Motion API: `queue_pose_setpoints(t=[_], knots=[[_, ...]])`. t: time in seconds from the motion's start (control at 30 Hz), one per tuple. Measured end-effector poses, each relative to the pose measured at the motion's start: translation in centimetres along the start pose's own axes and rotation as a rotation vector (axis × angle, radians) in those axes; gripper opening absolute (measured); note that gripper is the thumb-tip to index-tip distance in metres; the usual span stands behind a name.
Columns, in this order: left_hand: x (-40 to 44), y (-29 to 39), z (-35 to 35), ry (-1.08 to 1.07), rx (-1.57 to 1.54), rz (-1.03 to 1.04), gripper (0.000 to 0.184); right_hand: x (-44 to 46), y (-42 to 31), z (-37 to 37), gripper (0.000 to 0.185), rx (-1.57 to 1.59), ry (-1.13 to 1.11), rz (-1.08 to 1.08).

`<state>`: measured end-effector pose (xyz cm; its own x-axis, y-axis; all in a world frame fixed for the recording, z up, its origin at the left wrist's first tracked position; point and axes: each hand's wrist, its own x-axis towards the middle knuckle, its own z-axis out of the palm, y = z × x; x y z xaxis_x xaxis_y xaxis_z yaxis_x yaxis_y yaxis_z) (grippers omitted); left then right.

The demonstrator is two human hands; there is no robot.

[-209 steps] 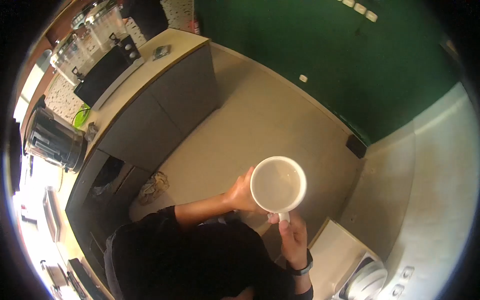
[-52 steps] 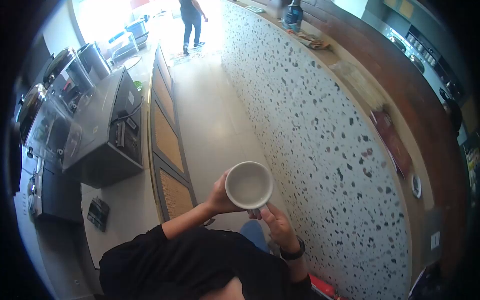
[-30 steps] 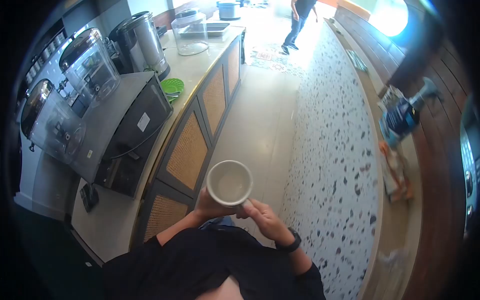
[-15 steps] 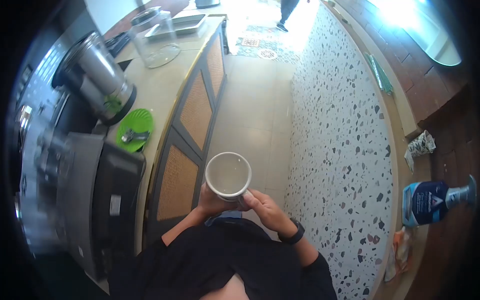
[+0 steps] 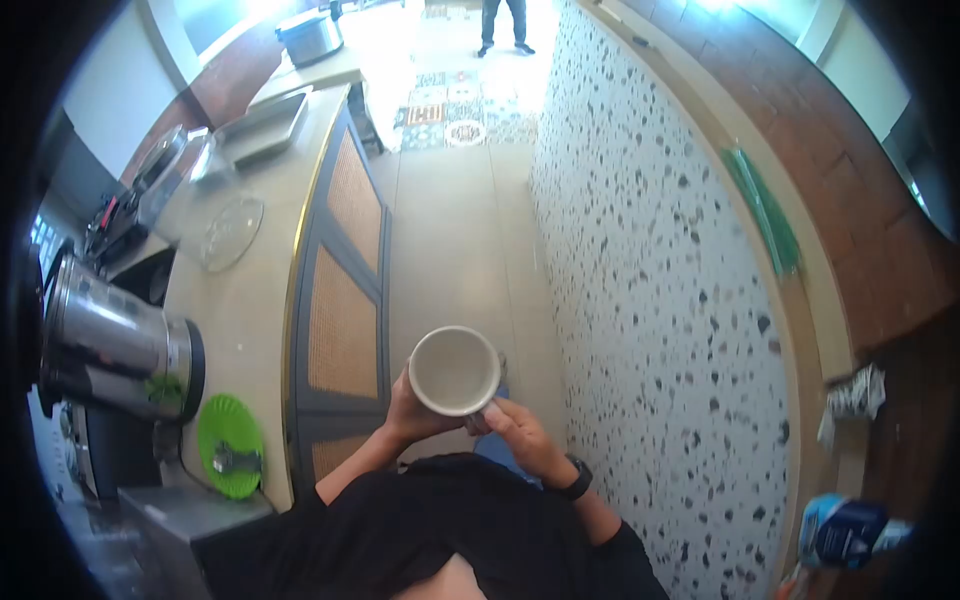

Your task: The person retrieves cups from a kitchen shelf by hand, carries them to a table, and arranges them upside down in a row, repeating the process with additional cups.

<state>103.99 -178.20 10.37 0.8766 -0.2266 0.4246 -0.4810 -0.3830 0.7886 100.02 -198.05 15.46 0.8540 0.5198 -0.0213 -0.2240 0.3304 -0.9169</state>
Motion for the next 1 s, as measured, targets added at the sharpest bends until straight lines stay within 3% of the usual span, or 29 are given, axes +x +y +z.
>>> queue_pose_setpoints(t=[0.13,0.23,0.33,0.53,0.87,0.97,1.0], knots=[[7.7,-6.0,-0.2,-0.002,-0.047,-0.085,0.101,9.5,-2.5,-4.7,0.035,-0.048,-0.044,-0.006],[14.7,-7.5,-2.2,0.029,-0.039,-0.180,0.100,17.4,-5.0,-8.3,0.039,-0.063,-0.071,0.115],[20.5,-12.5,-2.5,0.072,0.011,-0.255,0.098,25.1,-7.6,-11.9,0.042,-0.160,-0.224,0.076],[29.2,-17.6,-5.1,0.243,-0.151,-0.320,0.068,38.9,-9.7,-15.6,0.043,-0.166,-0.424,0.111],[44.7,-31.8,-13.1,0.328,-0.070,-0.338,0.077,62.7,-9.2,-18.2,0.037,-0.049,-0.420,0.219],[50.8,-37.2,-16.4,0.210,-0.022,-0.334,0.080,69.6,-11.9,-18.0,0.037,-0.136,-0.311,0.235],[53.5,-38.1,-17.2,0.216,-0.075,-0.240,0.076,71.6,-12.3,-18.7,0.037,-0.154,-0.293,0.189]])
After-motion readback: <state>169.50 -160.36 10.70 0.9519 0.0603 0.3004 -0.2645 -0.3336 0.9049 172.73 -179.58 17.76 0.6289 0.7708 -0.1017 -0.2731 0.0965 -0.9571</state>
